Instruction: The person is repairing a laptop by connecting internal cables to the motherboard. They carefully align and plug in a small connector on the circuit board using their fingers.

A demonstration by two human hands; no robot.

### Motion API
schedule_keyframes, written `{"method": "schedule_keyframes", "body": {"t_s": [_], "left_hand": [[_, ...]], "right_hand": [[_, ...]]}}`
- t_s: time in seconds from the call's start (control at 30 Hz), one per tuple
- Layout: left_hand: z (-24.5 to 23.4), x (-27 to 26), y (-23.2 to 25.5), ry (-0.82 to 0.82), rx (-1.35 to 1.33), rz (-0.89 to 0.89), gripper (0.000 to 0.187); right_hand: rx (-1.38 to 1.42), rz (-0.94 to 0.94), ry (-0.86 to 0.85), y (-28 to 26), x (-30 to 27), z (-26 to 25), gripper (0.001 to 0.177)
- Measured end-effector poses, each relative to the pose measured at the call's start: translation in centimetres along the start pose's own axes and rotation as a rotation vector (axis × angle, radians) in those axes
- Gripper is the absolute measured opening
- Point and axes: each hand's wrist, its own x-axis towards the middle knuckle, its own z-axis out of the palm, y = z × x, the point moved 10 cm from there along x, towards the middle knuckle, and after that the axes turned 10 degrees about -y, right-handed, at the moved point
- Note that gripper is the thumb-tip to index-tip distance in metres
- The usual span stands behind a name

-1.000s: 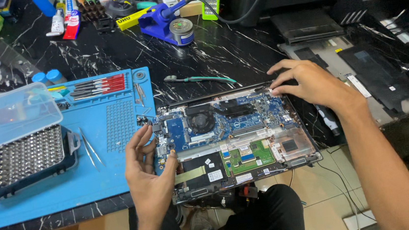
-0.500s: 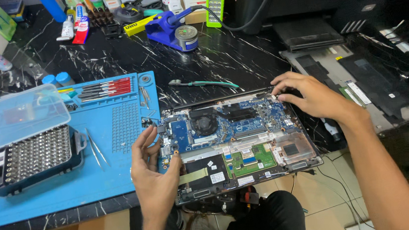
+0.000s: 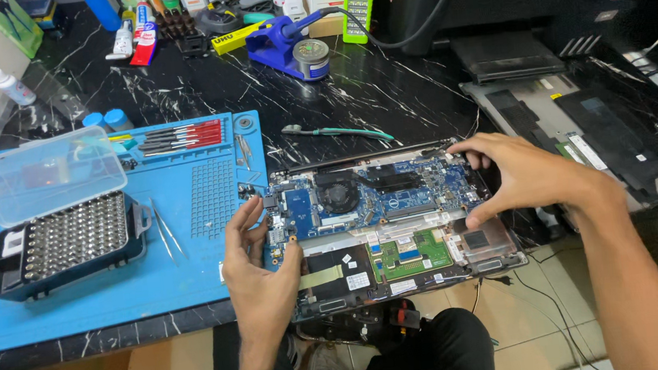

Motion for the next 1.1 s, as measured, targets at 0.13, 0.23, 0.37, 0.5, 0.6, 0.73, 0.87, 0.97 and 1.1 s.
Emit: {"method": "schedule_keyframes", "body": {"t_s": [0.13, 0.23, 0.37, 0.5, 0.6, 0.73, 0.87, 0.97, 1.1], "left_hand": [[0.0, -0.1, 0.1, -0.003, -0.020, 0.000, 0.062], [0.0, 0.0, 0.1, -0.013, -0.025, -0.012, 0.062], [-0.1, 0.1, 0.2, -0.007, -0.043, 0.024, 0.060], [-0.1, 0.2, -0.2, -0.013, -0.062, 0.045, 0.059], [-0.1, 0.2, -0.4, -0.028, -0.081, 0.031, 0.057], [-0.2, 0.2, -0.6, -0.014, -0.097, 0.024, 0.056], [0.0, 0.3, -0.9, -0.033, -0.102, 0.026, 0.057], [-0.1, 0.3, -0.8, -0.039, -0.124, 0.025, 0.058], [-0.1, 0.3, -0.8, -0.037, -0.145, 0.035, 0.058]], "right_hand": [[-0.073, 0.009, -0.016, -0.9, -0.1, 0.2, 0.117], [-0.111, -0.009, -0.015, -1.4, -0.2, -0.1, 0.114], [-0.020, 0.063, -0.056, -2.2, -1.2, -0.6, 0.111], [-0.010, 0.052, -0.041, -2.1, -1.1, -0.7, 0.107], [-0.038, 0.022, -0.026, -2.0, -0.7, -0.7, 0.107], [-0.043, 0.055, -0.045, -2.2, -1.1, -0.7, 0.108], [-0.058, 0.055, -0.047, -2.0, -0.9, -0.6, 0.108], [-0.075, 0.019, -0.026, -1.9, -0.6, -0.7, 0.107], [-0.035, 0.073, -0.049, -2.6, -1.6, -1.0, 0.104]]}}
